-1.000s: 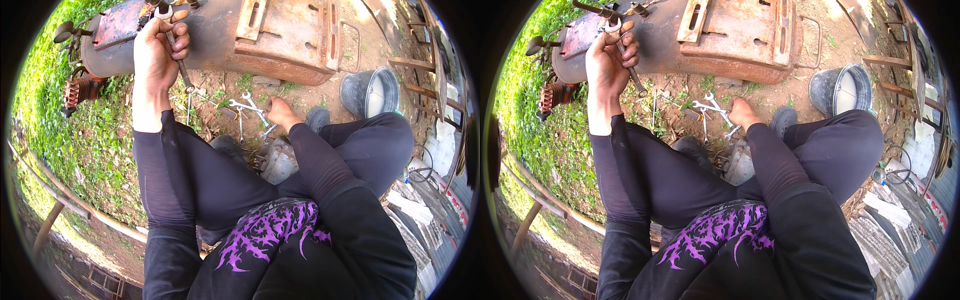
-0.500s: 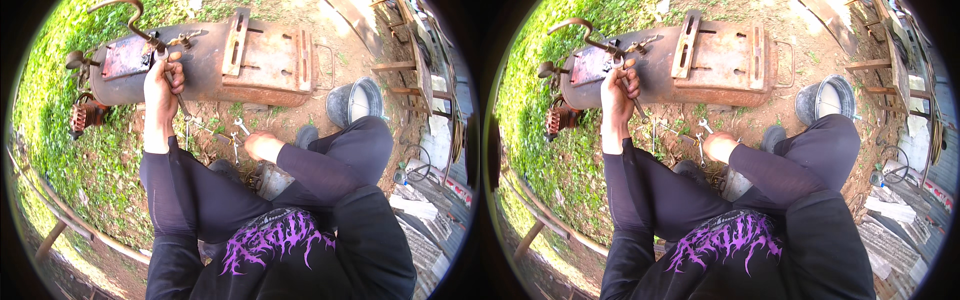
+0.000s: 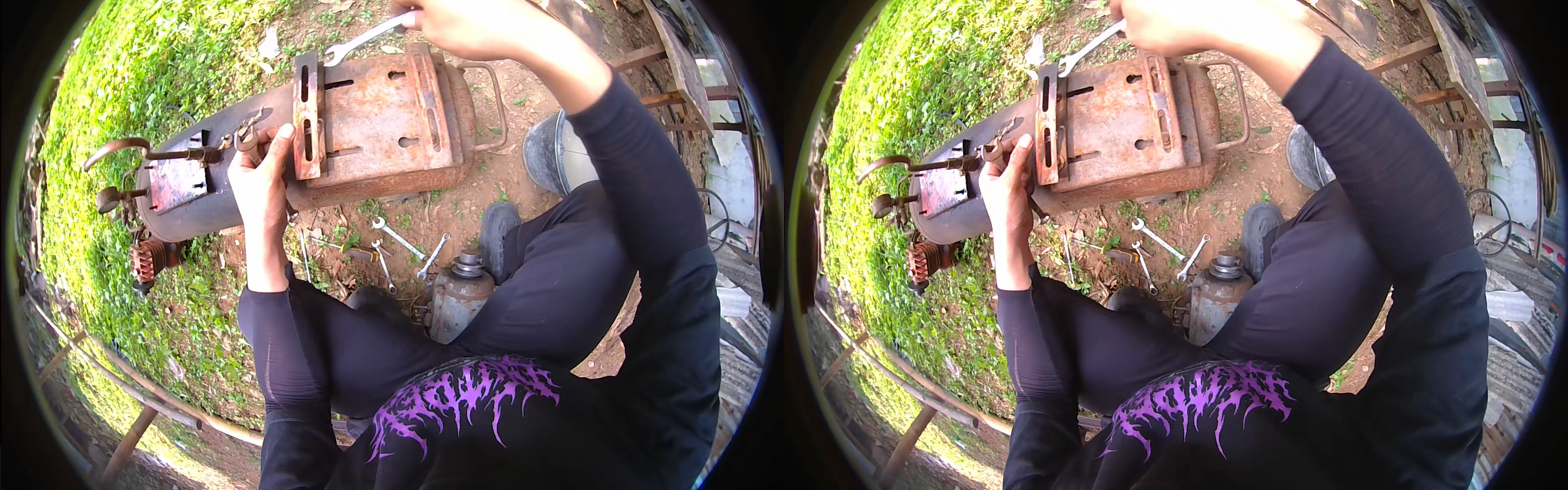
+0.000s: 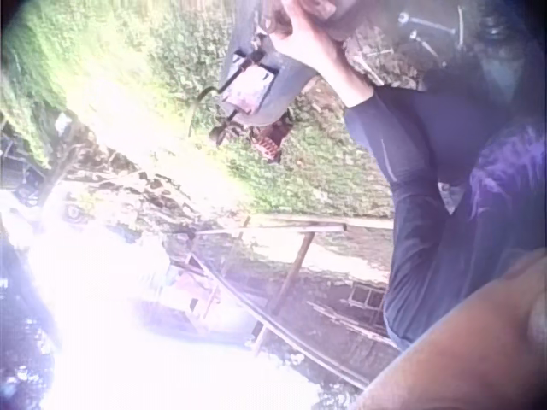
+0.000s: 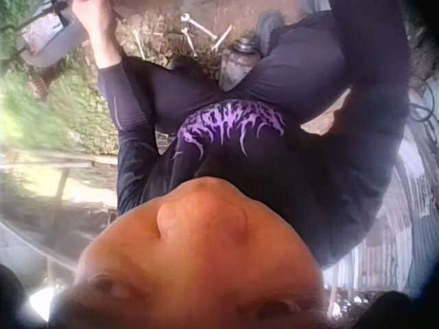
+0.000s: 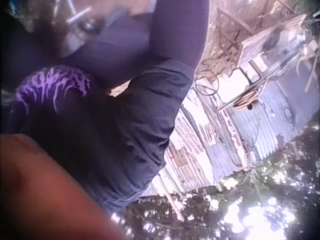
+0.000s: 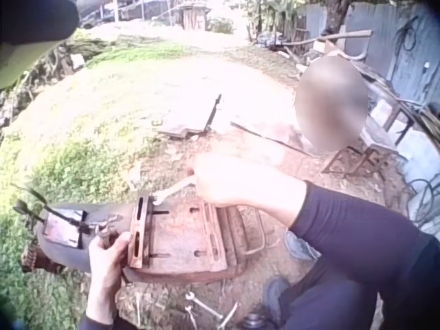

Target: The person uses a wrench to tighten or loosen bolts on a metal plate attached to a rusted air tank while sitting on the ground.

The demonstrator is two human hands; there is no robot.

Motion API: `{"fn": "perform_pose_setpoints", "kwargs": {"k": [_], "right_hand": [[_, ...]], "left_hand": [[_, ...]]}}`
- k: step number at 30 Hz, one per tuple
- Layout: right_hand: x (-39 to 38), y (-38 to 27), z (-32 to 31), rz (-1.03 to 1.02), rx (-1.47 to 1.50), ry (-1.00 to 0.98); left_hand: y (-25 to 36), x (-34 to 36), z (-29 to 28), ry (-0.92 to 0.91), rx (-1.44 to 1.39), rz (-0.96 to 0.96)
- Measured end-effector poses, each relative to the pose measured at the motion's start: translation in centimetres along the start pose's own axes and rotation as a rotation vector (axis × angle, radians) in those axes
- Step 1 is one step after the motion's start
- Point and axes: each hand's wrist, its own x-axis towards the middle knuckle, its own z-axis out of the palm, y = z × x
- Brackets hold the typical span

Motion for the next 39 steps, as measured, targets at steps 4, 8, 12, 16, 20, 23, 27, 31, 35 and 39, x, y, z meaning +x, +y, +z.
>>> {"fn": "perform_pose_setpoints", "kwargs": {"k": [4, 8, 12, 16, 20, 23, 27, 31, 35, 39], "right_hand": [[1.8, 2.3, 7.7, -0.166, 0.218, 0.45], [1.6, 1.8, 8.6, -0.113, 0.293, 0.329], [1.8, 2.2, 8.7, -0.042, 0.416, 0.298], [0.0, 0.1, 7.6, 0.04, 0.448, 0.266], [2.7, 2.2, 9.3, 0.006, 0.484, 0.102], [3.4, 2.8, 10.5, -0.149, 0.306, 0.331], [5.2, 4.1, 8.7, -0.196, 0.234, 0.226], [5.3, 3.7, 7.7, -0.129, 0.177, 0.106], [4.8, 2.8, 6.9, -0.126, 0.127, 0.084], [1.1, 0.9, 1.3, -0.117, -0.031, 0.129]], "left_hand": [[0.0, -0.3, 2.2, -0.087, 0.032, 0.063], [-0.6, -0.1, 1.7, -0.102, 0.002, 0.079], [-1.2, 0.6, 1.8, -0.095, -0.013, 0.07], [-1.6, 0.7, 0.8, -0.097, -0.018, 0.063], [-1.3, 0.7, 1.5, -0.108, -0.01, 0.061], [-1.3, 0.7, 1.5, -0.106, -0.021, 0.055], [-1.5, 0.7, 1.1, -0.112, -0.016, 0.044], [-2.2, 1.2, 0.6, -0.121, -0.006, 0.046], [-1.5, 0.6, 0.9, -0.085, 0.009, 0.056], [-1.1, 1.6, 2.6, -0.172, -0.016, 0.056]]}}
